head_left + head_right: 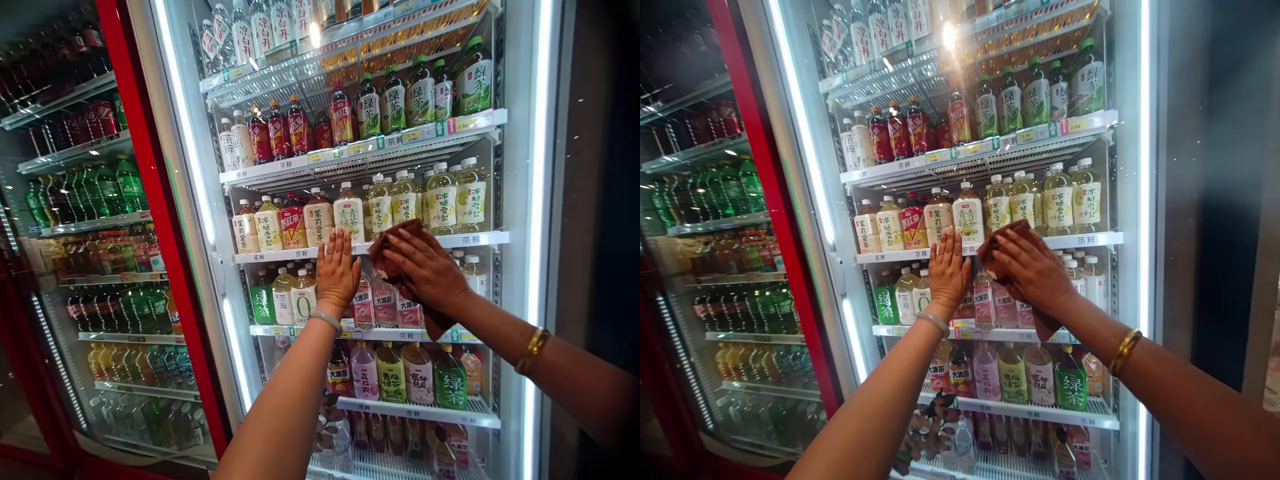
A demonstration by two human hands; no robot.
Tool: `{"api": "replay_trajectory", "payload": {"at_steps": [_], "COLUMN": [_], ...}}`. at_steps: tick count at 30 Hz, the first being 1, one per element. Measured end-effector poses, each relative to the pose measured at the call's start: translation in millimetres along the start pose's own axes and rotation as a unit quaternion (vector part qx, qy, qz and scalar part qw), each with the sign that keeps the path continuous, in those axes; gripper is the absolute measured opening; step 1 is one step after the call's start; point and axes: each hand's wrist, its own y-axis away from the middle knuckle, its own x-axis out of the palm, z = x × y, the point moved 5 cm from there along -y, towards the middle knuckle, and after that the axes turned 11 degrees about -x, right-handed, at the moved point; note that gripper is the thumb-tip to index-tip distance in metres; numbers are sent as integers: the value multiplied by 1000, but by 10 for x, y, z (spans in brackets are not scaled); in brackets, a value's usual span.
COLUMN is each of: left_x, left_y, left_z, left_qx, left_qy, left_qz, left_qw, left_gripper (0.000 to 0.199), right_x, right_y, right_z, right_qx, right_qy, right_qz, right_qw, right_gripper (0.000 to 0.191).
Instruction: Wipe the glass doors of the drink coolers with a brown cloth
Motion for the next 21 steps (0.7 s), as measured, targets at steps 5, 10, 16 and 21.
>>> {"api": "replay_trajectory", "payload": {"at_steps": [5,10,16,21], "left_x": [-2,-9,12,4], "left_y": [-6,-8,0,-2], "left_z": [3,-2,6,5], "left_qx": [-7,-5,-4,-4], "left_qy": [1,-1,6,7], "left_qz": [4,2,0,-10], "left_qw": [1000,1000,1000,1000], "left_gripper": [68,68,68,67], "right_x": [73,201,-38,-2], "right_y": [-294,-302,198,-179], "right_z": [-154,216,-68,-250], "right_qx": [141,26,-12,139], "right_qy": [4,-6,-21,0], "right_qz": [-41,-17,3,-26], "right_qw": [989,999,1000,990], "right_gripper": [65,61,59,63]}}
